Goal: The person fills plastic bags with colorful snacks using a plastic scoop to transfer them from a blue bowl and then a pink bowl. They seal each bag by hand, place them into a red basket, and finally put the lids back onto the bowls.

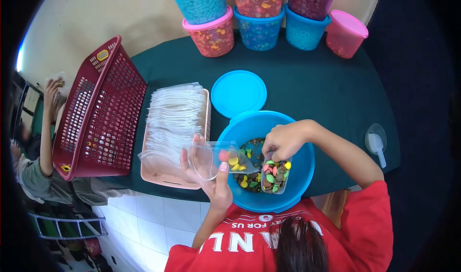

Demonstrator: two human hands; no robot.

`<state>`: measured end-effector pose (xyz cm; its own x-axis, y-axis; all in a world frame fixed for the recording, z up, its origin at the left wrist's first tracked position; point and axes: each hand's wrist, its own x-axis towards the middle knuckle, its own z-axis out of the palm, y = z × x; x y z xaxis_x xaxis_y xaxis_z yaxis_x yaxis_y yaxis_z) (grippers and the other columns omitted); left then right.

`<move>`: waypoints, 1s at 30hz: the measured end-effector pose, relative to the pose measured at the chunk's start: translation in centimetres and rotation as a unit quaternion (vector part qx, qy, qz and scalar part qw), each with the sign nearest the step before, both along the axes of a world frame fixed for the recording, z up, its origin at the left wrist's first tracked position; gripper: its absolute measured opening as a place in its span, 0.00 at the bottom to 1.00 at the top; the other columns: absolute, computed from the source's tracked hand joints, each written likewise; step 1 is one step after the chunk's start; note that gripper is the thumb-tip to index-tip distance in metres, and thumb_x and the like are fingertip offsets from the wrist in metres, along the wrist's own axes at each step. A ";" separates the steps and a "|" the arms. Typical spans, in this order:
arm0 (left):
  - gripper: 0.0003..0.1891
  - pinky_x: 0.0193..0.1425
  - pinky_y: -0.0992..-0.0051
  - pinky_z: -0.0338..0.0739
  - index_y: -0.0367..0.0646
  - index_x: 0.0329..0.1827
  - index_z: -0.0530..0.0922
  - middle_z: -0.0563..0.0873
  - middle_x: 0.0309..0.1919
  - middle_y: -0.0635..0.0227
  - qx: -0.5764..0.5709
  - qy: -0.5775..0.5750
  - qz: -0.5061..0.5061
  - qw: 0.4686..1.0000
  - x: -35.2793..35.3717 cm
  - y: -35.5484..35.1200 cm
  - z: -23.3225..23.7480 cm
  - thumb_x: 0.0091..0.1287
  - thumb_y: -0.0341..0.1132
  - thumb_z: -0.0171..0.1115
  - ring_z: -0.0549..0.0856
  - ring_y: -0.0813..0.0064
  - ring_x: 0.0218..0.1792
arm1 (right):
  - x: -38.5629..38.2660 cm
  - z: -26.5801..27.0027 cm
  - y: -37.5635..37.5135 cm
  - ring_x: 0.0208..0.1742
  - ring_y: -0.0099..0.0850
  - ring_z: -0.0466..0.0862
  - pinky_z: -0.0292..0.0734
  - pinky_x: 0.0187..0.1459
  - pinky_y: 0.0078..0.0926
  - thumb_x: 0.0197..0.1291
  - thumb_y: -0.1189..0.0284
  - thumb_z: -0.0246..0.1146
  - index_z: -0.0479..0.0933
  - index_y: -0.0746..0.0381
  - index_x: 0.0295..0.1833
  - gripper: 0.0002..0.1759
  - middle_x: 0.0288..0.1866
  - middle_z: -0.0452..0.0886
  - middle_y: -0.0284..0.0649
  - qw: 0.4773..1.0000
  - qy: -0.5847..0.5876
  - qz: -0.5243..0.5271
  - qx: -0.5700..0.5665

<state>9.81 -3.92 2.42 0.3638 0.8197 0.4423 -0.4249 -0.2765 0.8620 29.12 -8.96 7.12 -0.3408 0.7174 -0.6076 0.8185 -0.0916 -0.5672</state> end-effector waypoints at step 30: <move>0.47 0.61 0.61 0.56 0.26 0.62 0.44 0.57 0.56 0.40 0.255 0.356 -0.114 0.892 0.6 -0.5 1.3 0.47 0.35 0.68 0.60 0.47 0.58 | -3.3 8.6 -1.2 0.27 0.35 0.75 0.61 0.36 0.29 0.41 0.67 0.59 0.73 0.66 0.22 0.11 0.18 0.75 0.44 0.852 -0.346 -0.078 0.385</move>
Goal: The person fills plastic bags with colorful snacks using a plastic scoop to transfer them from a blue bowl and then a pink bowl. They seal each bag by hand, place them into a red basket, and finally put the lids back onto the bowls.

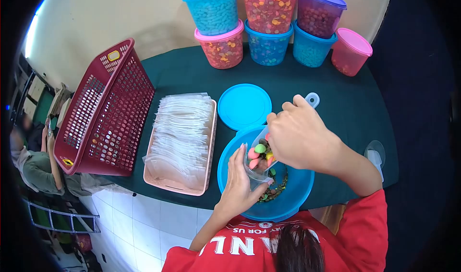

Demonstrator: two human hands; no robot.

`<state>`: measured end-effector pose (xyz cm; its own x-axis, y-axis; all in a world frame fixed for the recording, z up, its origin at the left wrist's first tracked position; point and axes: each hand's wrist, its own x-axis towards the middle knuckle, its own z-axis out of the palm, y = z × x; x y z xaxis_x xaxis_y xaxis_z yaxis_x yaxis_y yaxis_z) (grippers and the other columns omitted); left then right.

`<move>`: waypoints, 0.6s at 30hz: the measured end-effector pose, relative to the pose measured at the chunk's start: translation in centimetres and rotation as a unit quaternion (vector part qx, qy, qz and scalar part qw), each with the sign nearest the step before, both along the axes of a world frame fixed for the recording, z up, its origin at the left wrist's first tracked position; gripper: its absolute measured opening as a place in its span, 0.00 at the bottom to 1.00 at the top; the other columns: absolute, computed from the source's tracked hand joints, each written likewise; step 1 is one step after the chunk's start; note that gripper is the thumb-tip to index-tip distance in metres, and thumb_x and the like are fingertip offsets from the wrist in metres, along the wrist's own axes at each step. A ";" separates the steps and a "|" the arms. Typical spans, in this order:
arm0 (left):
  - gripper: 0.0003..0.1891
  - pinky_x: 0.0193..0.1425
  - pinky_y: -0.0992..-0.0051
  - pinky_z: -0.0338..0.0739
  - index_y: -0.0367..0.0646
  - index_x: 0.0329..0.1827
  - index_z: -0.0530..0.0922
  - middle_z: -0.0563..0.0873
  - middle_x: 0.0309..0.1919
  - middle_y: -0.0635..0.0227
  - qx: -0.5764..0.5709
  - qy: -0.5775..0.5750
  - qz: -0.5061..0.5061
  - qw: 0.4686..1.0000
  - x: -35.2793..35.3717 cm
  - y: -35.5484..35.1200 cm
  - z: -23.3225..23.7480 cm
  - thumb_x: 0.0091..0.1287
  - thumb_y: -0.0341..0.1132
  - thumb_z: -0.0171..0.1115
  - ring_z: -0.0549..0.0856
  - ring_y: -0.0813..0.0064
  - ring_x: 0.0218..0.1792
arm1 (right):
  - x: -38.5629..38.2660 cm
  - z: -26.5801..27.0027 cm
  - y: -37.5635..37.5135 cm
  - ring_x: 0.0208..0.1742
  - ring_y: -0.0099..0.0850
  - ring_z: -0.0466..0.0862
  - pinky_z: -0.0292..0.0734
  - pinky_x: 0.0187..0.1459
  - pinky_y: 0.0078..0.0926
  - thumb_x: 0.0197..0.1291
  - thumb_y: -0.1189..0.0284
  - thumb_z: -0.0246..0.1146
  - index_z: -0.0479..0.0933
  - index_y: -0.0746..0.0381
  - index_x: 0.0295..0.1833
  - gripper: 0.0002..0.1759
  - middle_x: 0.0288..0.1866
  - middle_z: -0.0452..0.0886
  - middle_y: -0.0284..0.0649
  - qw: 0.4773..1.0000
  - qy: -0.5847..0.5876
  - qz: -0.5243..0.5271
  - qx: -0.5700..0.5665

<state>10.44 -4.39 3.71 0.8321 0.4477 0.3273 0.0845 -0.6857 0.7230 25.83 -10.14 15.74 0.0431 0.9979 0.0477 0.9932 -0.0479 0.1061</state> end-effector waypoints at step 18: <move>0.38 0.61 0.61 0.59 0.35 0.61 0.49 0.56 0.61 0.47 -0.233 -0.239 -0.025 0.942 -0.2 0.4 -1.0 0.48 0.26 0.59 0.62 0.61 0.60 | 1.2 -1.1 -5.0 0.30 0.35 0.75 0.61 0.39 0.31 0.47 0.68 0.55 0.73 0.66 0.28 0.11 0.23 0.76 0.43 0.997 0.040 -0.063 -0.005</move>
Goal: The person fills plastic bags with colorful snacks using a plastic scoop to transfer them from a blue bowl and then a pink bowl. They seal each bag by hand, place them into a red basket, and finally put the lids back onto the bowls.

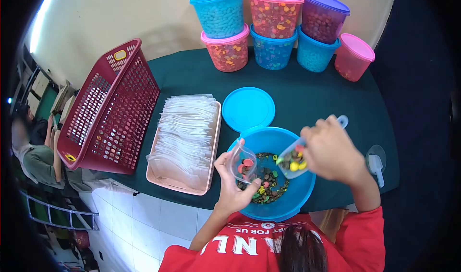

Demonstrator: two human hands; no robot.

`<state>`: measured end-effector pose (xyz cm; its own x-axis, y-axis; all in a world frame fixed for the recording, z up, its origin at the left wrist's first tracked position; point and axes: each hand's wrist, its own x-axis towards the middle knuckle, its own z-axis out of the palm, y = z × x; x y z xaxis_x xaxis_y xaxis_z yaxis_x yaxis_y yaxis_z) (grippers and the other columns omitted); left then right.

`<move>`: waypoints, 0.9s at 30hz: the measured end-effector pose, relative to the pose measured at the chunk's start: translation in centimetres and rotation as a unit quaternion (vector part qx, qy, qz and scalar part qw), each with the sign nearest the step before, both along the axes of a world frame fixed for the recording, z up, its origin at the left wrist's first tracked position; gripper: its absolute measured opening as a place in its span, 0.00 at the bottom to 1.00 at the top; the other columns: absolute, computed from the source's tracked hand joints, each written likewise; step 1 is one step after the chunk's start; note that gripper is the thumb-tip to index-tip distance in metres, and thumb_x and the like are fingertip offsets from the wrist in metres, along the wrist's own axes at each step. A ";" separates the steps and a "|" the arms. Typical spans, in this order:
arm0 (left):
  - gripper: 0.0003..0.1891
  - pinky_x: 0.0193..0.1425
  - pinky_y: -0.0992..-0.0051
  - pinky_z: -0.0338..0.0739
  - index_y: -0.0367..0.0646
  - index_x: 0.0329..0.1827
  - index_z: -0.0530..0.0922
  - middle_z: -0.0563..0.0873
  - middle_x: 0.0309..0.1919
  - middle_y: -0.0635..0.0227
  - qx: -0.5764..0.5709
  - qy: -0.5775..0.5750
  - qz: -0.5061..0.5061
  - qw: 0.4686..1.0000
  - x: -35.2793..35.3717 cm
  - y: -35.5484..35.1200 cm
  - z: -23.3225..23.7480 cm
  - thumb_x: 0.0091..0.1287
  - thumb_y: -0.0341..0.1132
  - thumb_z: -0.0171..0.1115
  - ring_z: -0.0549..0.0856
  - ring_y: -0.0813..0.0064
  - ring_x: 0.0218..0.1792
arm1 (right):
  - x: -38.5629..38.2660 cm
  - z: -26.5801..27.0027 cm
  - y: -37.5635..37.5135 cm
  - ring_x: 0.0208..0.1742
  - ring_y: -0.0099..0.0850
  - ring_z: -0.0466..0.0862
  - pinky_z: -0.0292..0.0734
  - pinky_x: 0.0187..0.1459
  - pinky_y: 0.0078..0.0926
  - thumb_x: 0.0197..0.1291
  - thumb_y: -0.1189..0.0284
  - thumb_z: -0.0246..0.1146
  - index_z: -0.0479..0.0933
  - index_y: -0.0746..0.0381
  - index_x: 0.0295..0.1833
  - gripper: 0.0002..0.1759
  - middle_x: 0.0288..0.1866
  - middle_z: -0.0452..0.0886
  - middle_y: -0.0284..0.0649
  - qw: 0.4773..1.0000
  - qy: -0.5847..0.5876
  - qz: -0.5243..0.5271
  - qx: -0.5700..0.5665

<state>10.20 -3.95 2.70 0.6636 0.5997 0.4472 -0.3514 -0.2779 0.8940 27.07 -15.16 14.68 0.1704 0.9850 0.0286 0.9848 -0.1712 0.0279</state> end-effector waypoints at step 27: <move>0.10 0.47 0.73 0.74 0.35 0.39 0.77 0.79 0.39 0.54 -0.079 -0.229 0.103 0.965 1.0 -4.7 3.9 0.54 0.18 0.59 0.80 0.68 0.41 | -5.5 -3.7 0.1 0.31 0.31 0.77 0.74 0.35 0.23 0.56 0.72 0.55 0.73 0.69 0.35 0.09 0.33 0.77 0.45 0.698 0.562 0.057 0.440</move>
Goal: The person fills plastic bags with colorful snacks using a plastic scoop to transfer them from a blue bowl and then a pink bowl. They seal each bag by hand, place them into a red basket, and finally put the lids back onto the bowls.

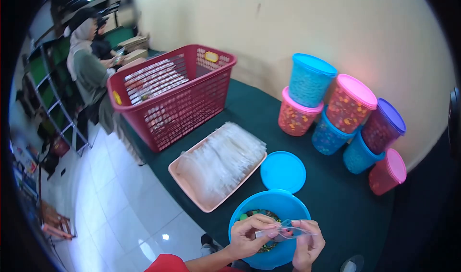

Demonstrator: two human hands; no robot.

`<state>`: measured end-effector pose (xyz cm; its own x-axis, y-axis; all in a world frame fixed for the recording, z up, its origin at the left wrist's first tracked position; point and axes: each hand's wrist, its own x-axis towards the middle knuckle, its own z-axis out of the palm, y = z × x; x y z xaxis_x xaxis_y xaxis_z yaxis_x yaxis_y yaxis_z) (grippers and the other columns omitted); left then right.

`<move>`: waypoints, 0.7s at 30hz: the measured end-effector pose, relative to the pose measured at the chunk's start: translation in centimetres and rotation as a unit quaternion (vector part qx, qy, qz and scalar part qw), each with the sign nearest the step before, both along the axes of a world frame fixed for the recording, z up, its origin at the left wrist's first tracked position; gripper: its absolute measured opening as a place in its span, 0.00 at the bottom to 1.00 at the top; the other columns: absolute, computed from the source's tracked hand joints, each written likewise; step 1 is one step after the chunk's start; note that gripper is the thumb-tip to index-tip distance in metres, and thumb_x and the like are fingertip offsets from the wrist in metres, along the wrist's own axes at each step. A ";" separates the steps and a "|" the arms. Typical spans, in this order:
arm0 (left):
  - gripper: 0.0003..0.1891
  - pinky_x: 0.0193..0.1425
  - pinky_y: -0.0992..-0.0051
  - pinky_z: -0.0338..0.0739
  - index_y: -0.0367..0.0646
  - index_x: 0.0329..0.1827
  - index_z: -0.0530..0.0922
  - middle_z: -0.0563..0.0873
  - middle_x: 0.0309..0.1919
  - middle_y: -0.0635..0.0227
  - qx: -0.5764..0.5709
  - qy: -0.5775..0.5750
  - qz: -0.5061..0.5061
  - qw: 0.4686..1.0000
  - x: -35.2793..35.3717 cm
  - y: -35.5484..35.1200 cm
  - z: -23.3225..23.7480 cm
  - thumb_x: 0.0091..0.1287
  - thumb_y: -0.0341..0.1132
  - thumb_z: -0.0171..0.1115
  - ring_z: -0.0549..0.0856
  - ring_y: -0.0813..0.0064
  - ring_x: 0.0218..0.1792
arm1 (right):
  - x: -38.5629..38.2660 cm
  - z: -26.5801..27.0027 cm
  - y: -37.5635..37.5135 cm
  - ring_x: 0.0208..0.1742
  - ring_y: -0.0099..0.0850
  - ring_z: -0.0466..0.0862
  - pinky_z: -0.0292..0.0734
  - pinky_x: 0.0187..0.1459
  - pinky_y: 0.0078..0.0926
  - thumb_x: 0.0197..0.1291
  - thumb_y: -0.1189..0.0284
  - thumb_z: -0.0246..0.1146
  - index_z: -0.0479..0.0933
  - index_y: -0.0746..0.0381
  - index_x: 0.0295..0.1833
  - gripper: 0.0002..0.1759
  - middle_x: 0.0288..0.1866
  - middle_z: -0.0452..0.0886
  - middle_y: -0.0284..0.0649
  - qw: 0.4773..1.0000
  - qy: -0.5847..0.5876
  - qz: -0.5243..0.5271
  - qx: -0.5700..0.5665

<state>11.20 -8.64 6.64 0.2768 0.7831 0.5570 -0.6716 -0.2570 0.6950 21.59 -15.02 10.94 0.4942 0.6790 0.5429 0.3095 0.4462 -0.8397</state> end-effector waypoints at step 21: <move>0.10 0.37 0.73 0.78 0.33 0.34 0.76 0.80 0.32 0.53 0.054 0.008 0.186 0.981 -19.0 -4.7 4.4 0.48 0.23 0.65 0.82 0.65 0.34 | -16.9 1.2 -0.1 0.31 0.34 0.77 0.76 0.32 0.30 0.58 0.66 0.53 0.72 0.67 0.32 0.13 0.29 0.77 0.44 0.952 -0.073 0.218 0.201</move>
